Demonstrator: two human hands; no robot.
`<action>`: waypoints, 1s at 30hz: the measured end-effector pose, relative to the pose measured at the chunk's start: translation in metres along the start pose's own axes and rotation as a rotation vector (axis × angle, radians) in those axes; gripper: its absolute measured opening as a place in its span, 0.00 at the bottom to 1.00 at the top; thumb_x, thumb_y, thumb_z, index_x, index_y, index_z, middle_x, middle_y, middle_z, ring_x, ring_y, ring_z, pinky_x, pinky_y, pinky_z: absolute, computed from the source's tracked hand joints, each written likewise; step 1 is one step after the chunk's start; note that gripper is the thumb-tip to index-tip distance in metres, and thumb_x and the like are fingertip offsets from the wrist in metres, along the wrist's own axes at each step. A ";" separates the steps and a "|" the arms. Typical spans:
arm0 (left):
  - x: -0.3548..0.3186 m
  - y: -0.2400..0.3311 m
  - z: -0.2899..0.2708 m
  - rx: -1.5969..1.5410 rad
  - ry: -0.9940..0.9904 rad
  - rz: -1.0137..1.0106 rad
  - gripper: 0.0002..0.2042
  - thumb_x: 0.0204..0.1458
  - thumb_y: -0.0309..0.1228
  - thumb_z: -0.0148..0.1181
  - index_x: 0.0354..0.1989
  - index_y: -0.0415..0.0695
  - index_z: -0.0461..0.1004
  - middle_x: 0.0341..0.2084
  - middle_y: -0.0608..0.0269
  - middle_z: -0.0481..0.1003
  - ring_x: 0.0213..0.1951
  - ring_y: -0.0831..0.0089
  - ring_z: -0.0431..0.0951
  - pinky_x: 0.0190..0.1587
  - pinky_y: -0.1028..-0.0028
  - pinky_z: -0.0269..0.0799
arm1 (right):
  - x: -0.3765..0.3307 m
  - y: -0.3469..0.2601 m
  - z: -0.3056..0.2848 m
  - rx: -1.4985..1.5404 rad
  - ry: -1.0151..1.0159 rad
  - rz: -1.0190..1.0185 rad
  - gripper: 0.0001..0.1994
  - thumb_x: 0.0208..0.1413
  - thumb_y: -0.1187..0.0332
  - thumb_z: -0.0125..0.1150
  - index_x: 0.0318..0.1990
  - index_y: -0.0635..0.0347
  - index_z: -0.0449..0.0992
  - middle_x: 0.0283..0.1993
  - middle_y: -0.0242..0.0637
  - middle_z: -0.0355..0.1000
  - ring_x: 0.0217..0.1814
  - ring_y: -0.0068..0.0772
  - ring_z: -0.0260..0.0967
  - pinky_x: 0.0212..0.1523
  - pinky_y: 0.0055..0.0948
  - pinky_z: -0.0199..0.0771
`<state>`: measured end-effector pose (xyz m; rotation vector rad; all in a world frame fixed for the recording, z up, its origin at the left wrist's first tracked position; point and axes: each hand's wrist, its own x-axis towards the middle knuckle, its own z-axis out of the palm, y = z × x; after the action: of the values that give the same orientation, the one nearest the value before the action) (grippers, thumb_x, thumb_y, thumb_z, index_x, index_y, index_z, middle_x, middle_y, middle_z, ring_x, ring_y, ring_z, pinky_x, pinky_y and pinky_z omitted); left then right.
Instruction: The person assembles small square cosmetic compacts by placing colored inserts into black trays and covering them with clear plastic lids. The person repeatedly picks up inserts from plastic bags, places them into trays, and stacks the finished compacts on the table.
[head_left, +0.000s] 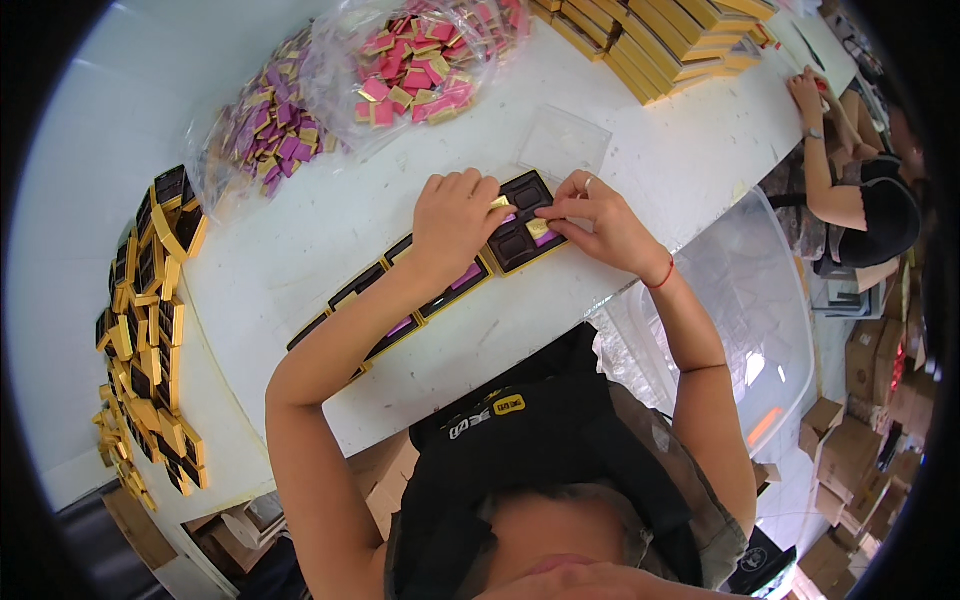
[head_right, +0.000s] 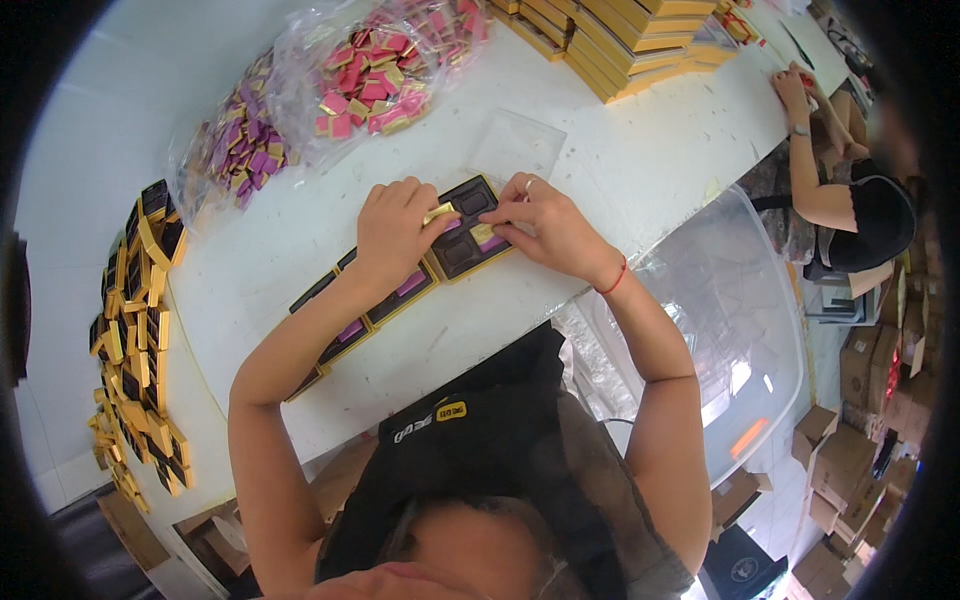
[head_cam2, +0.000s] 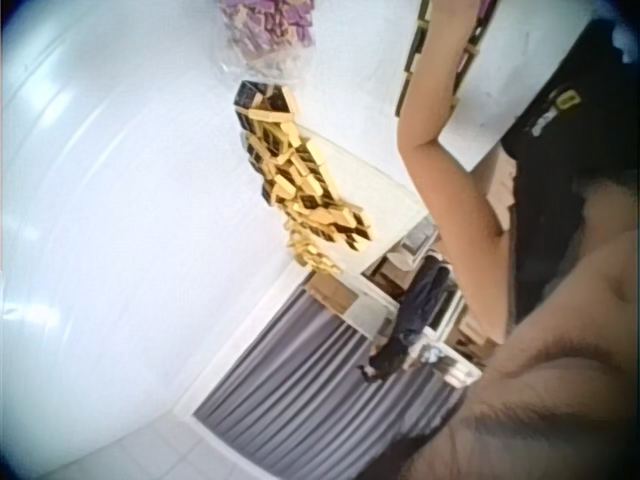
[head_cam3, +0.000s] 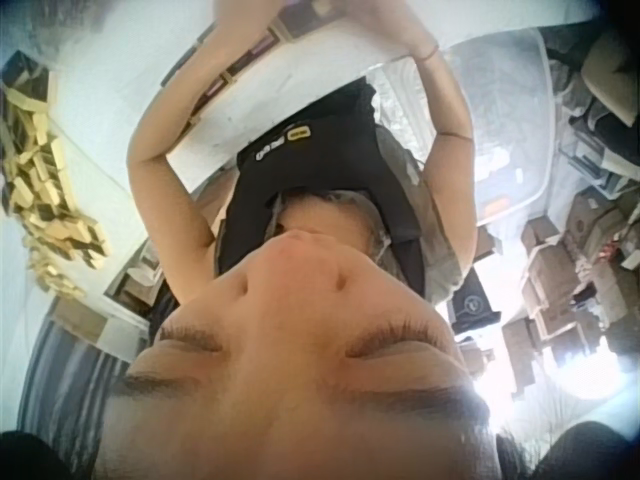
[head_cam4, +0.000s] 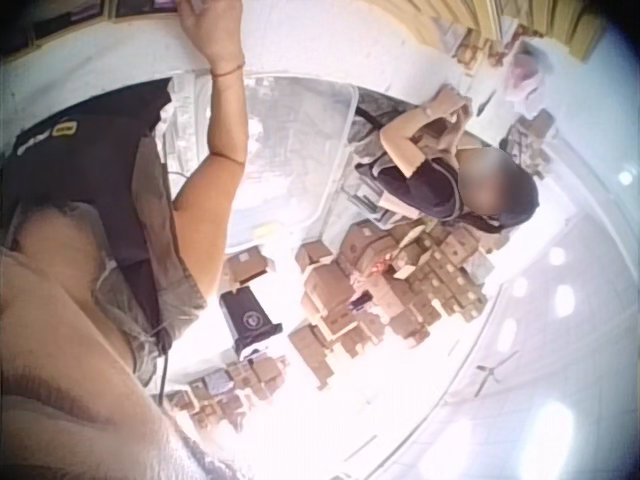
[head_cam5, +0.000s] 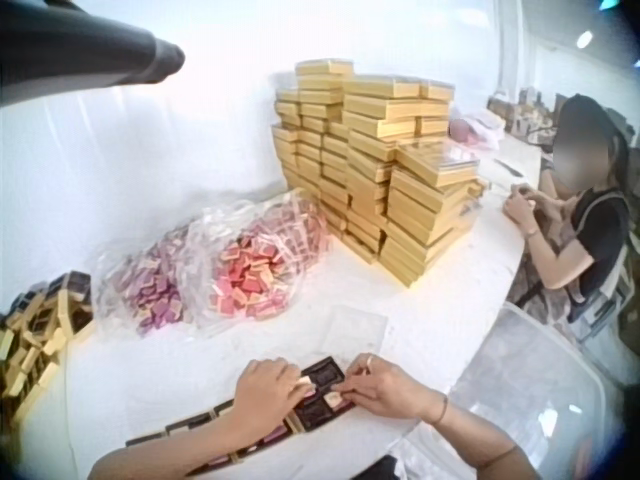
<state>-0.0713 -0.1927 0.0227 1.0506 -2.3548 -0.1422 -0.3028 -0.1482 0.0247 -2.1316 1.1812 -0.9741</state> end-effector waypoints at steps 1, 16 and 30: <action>-0.002 -0.001 0.006 0.007 0.014 0.035 0.13 0.45 0.36 0.69 0.26 0.45 0.70 0.23 0.64 0.67 0.29 0.63 0.70 0.34 0.66 0.65 | 0.000 -0.003 -0.002 -0.049 -0.011 0.006 0.08 0.47 0.77 0.68 0.37 0.57 0.82 0.34 0.36 0.71 0.35 0.37 0.70 0.38 0.31 0.73; 0.014 -0.065 -0.019 -0.029 0.124 -0.171 0.07 0.55 0.29 0.56 0.40 0.46 0.79 0.37 0.56 0.79 0.42 0.55 0.78 0.45 0.60 0.72 | 0.031 -0.011 -0.001 -0.240 0.043 -0.297 0.04 0.49 0.72 0.67 0.32 0.61 0.80 0.31 0.37 0.72 0.33 0.41 0.68 0.35 0.37 0.69; 0.070 -0.150 -0.039 -0.247 0.073 -0.439 0.08 0.48 0.28 0.68 0.34 0.43 0.75 0.28 0.63 0.79 0.31 0.69 0.79 0.34 0.71 0.72 | 0.237 0.071 0.069 -0.210 0.242 0.219 0.12 0.51 0.63 0.65 0.41 0.58 0.76 0.34 0.43 0.78 0.40 0.44 0.78 0.39 0.39 0.76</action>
<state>0.0099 -0.3416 0.0407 1.4008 -1.9491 -0.5331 -0.1975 -0.3823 0.0124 -2.0238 1.6633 -1.0692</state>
